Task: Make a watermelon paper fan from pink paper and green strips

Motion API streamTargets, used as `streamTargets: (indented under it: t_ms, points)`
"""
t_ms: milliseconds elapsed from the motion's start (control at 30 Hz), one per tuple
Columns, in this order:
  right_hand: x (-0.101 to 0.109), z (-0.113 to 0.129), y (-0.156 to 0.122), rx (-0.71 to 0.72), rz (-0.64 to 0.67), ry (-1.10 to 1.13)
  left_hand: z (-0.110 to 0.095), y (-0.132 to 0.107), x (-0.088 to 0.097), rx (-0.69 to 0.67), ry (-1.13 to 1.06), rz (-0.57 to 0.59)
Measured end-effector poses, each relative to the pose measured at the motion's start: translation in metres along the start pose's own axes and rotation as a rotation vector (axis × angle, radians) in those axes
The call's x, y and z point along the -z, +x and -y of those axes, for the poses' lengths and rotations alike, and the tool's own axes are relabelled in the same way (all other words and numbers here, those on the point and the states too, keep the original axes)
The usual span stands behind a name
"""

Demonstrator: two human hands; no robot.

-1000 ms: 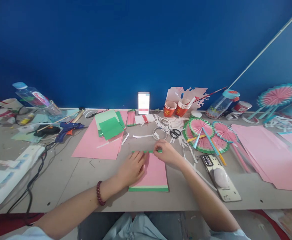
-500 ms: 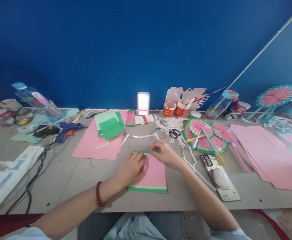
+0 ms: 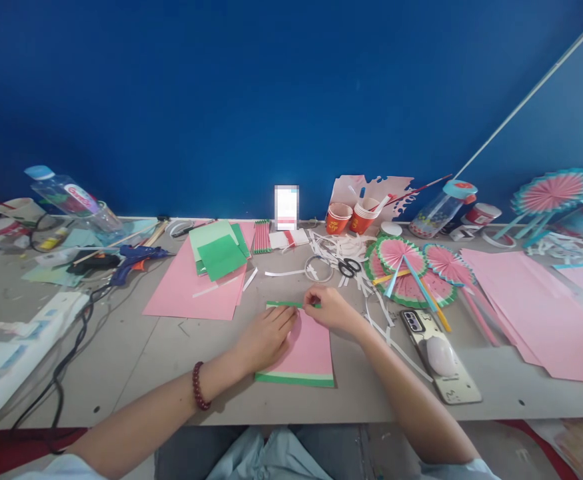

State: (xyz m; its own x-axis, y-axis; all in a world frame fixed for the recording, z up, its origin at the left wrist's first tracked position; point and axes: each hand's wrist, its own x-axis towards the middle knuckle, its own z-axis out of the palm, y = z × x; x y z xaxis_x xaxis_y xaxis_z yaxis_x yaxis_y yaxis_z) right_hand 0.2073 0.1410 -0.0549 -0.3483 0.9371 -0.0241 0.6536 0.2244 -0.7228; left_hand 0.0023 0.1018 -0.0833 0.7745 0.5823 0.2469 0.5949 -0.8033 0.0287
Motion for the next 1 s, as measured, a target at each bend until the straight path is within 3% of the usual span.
streamTargets:
  t_ms: [167, 400, 800, 1000]
  points:
    - [0.000, 0.001, -0.001, -0.032, 0.042, 0.022, -0.002, 0.004, 0.009, -0.049, 0.036, 0.078]
    - [-0.002, 0.011, -0.004, 0.024, 0.102, 0.107, -0.003, 0.002, 0.003, -0.062, 0.065, 0.060]
    - [0.004, -0.002, 0.004, -0.057, -0.012, 0.216, -0.001, -0.002, -0.002, 0.001, -0.023, -0.041]
    - [-0.001, -0.006, 0.001, -0.087, 0.000, 0.060, 0.000, -0.001, 0.002, -0.012, -0.027, -0.018]
